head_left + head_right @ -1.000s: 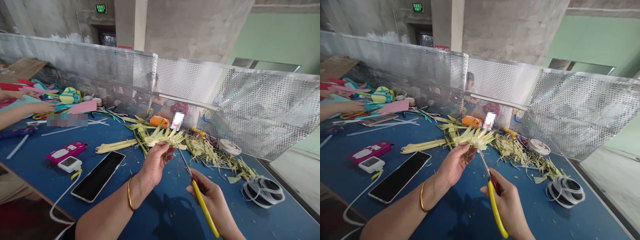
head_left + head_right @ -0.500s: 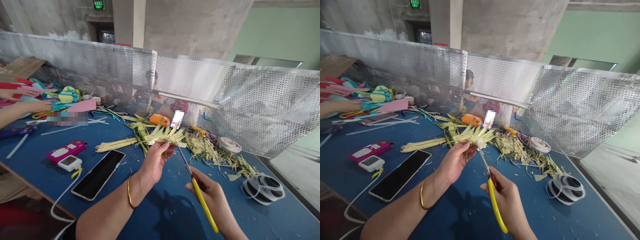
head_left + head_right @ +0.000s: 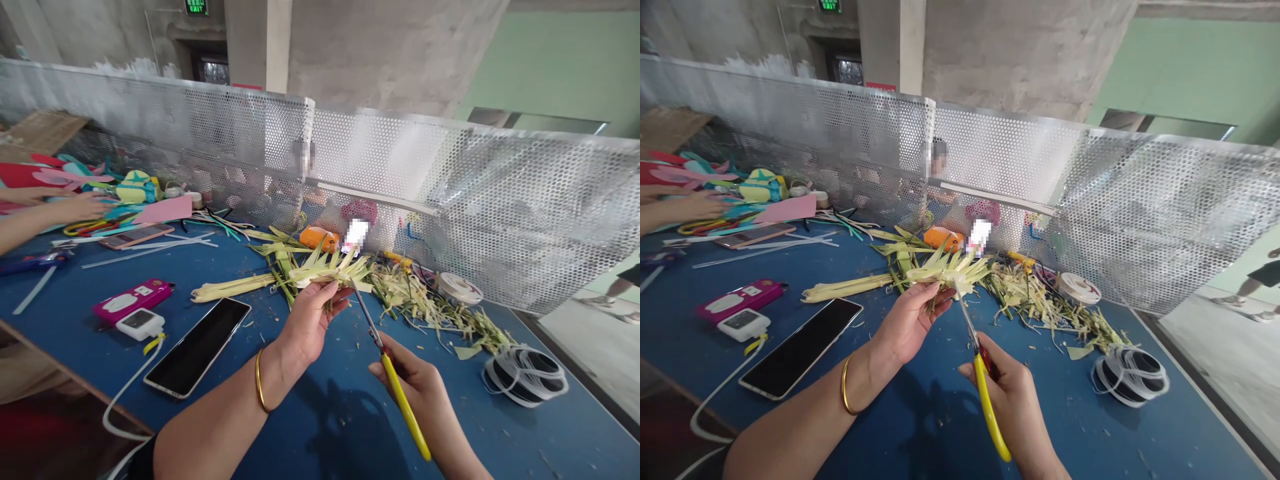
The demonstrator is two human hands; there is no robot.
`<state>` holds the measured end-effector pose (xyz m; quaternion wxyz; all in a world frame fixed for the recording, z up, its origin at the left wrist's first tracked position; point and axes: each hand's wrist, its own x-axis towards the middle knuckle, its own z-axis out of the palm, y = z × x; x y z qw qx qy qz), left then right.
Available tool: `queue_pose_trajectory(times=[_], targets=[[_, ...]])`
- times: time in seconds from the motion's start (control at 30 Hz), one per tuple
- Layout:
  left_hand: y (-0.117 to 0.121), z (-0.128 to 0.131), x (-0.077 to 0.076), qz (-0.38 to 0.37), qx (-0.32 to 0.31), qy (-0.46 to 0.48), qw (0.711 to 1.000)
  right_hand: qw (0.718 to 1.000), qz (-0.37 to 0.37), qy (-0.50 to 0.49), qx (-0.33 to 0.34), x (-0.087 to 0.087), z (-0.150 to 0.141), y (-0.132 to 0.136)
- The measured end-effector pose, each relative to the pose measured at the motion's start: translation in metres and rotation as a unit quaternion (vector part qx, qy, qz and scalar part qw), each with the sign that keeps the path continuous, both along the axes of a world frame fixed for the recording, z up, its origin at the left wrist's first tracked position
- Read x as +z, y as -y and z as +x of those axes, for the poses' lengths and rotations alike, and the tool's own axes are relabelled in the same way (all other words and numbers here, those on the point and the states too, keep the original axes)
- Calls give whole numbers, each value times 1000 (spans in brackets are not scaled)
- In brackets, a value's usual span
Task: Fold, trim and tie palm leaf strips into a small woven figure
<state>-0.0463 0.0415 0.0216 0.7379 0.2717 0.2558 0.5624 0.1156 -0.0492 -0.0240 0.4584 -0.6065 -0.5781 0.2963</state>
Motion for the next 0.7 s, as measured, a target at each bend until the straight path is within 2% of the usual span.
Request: queue_pose_trajectory(times=[0.43,0.57,0.7], targets=[[-4,-5,2,-11,17,-16,1000,1000,20,4,-19,-2,5,-1],[-8,-8,1,20,3,-116,993,999,39,17,-10,6,22,4],[-9,-11,2,80,-7,-226,971,993,77,88,-26,13,39,11]])
